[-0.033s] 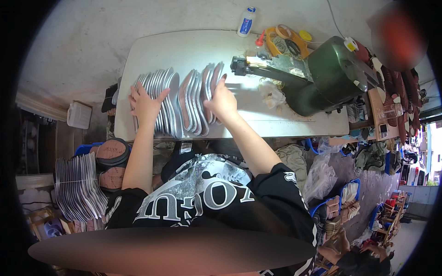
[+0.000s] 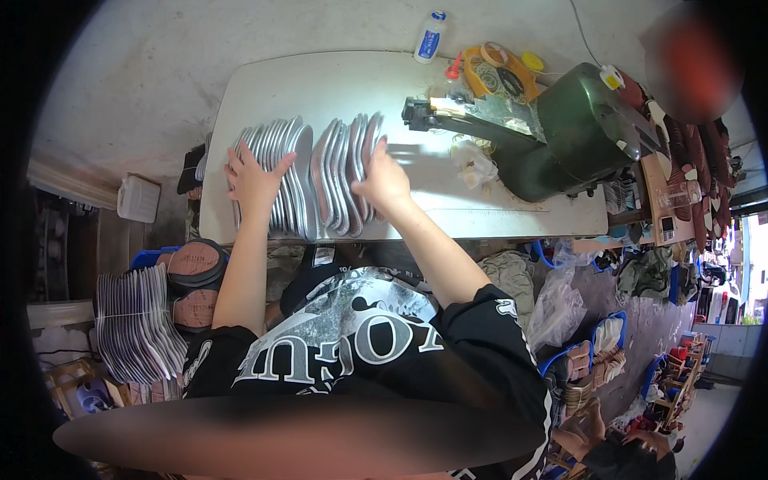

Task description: The recorder is organizing shoe soles and prepping them for assembly by checking components and stacking them.

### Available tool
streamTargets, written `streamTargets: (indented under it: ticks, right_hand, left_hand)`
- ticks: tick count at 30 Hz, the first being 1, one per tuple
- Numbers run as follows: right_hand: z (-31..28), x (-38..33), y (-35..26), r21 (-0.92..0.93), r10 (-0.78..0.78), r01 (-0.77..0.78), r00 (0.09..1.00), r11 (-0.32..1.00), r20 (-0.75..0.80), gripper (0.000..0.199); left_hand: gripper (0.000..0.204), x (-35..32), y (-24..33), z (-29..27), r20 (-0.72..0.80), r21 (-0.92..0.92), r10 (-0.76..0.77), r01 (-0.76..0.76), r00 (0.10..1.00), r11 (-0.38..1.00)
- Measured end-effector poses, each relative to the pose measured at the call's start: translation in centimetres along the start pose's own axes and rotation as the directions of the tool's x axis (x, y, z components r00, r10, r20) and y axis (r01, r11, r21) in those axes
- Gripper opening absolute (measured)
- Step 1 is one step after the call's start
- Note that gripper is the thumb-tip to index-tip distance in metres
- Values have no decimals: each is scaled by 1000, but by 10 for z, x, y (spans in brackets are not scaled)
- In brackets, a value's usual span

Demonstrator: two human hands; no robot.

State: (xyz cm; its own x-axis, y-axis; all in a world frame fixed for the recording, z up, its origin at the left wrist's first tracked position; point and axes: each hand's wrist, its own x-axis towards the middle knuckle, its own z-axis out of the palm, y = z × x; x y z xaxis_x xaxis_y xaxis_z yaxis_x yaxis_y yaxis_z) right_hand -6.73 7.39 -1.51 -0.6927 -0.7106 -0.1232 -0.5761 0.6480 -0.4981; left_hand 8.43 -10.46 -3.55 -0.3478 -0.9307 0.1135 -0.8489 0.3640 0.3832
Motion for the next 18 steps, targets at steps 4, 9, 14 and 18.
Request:
streamTargets:
  ticks: [4, 9, 14, 18]
  right_hand:
    - [37, -9, 14, 258, -285, 268, 958, 928, 30, 86]
    - [63, 16, 6, 518, -206, 156, 978, 841, 40, 91]
    - [73, 34, -22, 545, -119, 37, 986, 838, 115, 101]
    - [49, 18, -42, 923, -141, -176, 962, 341, 236, 81]
  left_hand:
    - [118, 5, -7, -7, 44, -116, 14, -9, 999, 993]
    - [105, 59, -94, -16, 131, -345, -27, 72, 991, 936]
    - [81, 37, -104, 17, 226, -467, 65, 50, 972, 883]
    - [84, 12, -88, 18, 240, -872, 156, 142, 958, 468]
